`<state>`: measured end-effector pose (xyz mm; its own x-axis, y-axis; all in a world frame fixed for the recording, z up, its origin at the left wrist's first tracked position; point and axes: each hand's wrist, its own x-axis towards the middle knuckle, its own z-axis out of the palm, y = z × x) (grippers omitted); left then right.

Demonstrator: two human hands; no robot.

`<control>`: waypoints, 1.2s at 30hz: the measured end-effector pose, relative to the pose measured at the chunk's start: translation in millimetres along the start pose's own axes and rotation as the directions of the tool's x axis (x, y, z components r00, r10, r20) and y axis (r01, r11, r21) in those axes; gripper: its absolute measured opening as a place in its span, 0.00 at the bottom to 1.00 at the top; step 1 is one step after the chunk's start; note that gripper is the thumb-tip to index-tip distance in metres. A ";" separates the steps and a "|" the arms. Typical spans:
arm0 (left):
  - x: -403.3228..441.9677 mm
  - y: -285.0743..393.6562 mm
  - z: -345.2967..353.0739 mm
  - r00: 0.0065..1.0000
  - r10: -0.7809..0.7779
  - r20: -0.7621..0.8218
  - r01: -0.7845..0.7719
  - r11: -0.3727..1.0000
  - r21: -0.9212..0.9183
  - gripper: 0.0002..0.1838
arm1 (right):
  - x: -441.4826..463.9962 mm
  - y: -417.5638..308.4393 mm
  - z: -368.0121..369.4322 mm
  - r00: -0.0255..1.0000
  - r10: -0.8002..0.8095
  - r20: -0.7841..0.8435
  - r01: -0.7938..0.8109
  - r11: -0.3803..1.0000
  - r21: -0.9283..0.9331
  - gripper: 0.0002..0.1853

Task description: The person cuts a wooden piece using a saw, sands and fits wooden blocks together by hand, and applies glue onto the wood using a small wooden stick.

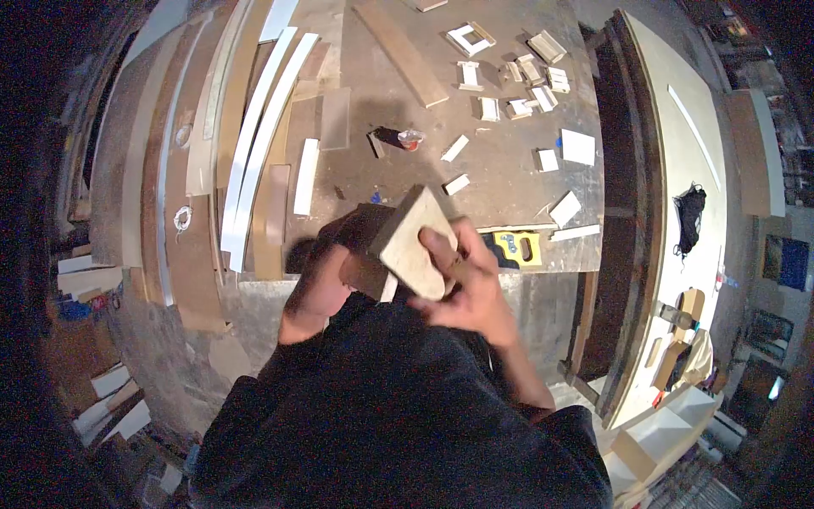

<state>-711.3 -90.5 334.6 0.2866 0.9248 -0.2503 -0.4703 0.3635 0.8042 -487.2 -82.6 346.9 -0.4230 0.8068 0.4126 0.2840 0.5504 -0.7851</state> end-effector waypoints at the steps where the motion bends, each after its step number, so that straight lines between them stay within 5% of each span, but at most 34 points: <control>1: -6.4 -4.0 -0.5 0.993 -0.058 -0.102 0.056 0.998 -0.022 0.24 | 5.6 2.6 -1.2 0.997 0.077 -0.032 -0.079 0.994 -0.071 0.45; 3: -8.4 -1.8 2.5 0.995 -0.026 -0.098 0.021 0.999 -0.045 0.24 | 25.2 8.8 -6.0 0.980 0.165 -0.112 -0.186 0.959 -0.212 0.44; 4: -8.2 3.5 9.0 0.973 -0.119 -0.196 0.085 0.981 -0.176 0.24 | 40.1 -9.6 -10.4 0.928 0.363 -0.087 -0.372 0.893 -0.254 0.44; 6: -4.8 12.3 8.3 0.934 -0.205 -0.294 0.108 0.943 -0.315 0.24 | 34.6 -1.1 -13.5 0.952 0.287 -0.106 -0.299 0.946 -0.123 0.43; 7: 0.2 19.9 -2.7 0.992 -0.122 -0.031 0.103 0.929 -0.355 0.24 | 31.2 2.1 -9.2 0.968 0.206 -0.145 -0.214 0.976 -0.038 0.42; 10: -2.0 31.4 9.9 0.998 -0.063 0.006 0.062 0.957 -0.282 0.22 | 15.0 -3.5 -3.7 0.977 0.139 -0.163 -0.130 0.989 0.066 0.42; 14: 6.9 24.6 16.6 0.979 0.022 -0.201 -0.087 0.944 -0.319 0.25 | 6.5 -8.2 2.5 0.899 0.418 -0.130 -0.354 0.868 0.347 0.52; 16: 8.1 26.0 20.5 0.994 0.038 -0.101 -0.064 0.960 -0.273 0.27 | 15.8 -7.8 7.4 0.964 0.218 -0.154 -0.192 0.967 0.168 0.46; 18: 10.0 26.8 26.6 0.989 0.075 -0.124 -0.110 0.943 -0.314 0.30 | 11.1 0.9 14.6 0.967 0.179 -0.181 -0.150 0.975 0.164 0.45; 20: 10.9 31.2 20.8 0.974 0.225 -0.036 -0.213 0.955 0.207 0.30 | 11.7 4.1 16.0 0.974 0.160 -0.163 -0.124 0.970 0.211 0.44; 22: 14.7 45.2 30.8 0.965 0.257 -0.047 -0.242 0.947 0.209 0.29 | 13.0 -0.6 15.8 0.974 0.166 -0.153 -0.133 0.970 0.203 0.44; 24: 19.9 39.9 24.9 0.991 0.131 0.003 -0.129 0.977 0.172 0.27 | 19.3 -3.2 16.5 0.937 0.335 -0.102 -0.272 0.881 0.387 0.46; 28: 29.8 32.5 30.6 0.929 0.343 -0.137 -0.311 0.927 0.210 0.22 | 3.0 -8.3 8.4 0.921 0.389 0.004 -0.353 0.832 0.429 0.44; 31: 34.2 21.7 32.4 0.922 0.385 -0.053 -0.334 0.855 0.396 0.23 | 8.5 -14.7 -3.3 0.832 0.548 0.081 -0.501 0.682 0.532 0.44; 34: 30.2 20.9 50.3 0.947 0.279 -0.159 -0.246 0.949 0.196 0.24 | 10.5 -8.8 -6.7 0.838 0.545 0.037 -0.461 0.669 0.583 0.43; 36: 34.2 28.5 43.6 0.912 0.342 -0.226 -0.290 0.928 0.233 0.23 | -0.9 -2.8 -2.3 0.860 0.500 0.104 -0.478 0.717 0.508 0.42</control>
<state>-678.5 -53.4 372.5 -0.0883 0.9932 -0.0754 -0.3255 0.0428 0.9446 -485.7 -84.4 349.7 -0.3109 0.9466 -0.0854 -0.0312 -0.1000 -0.9945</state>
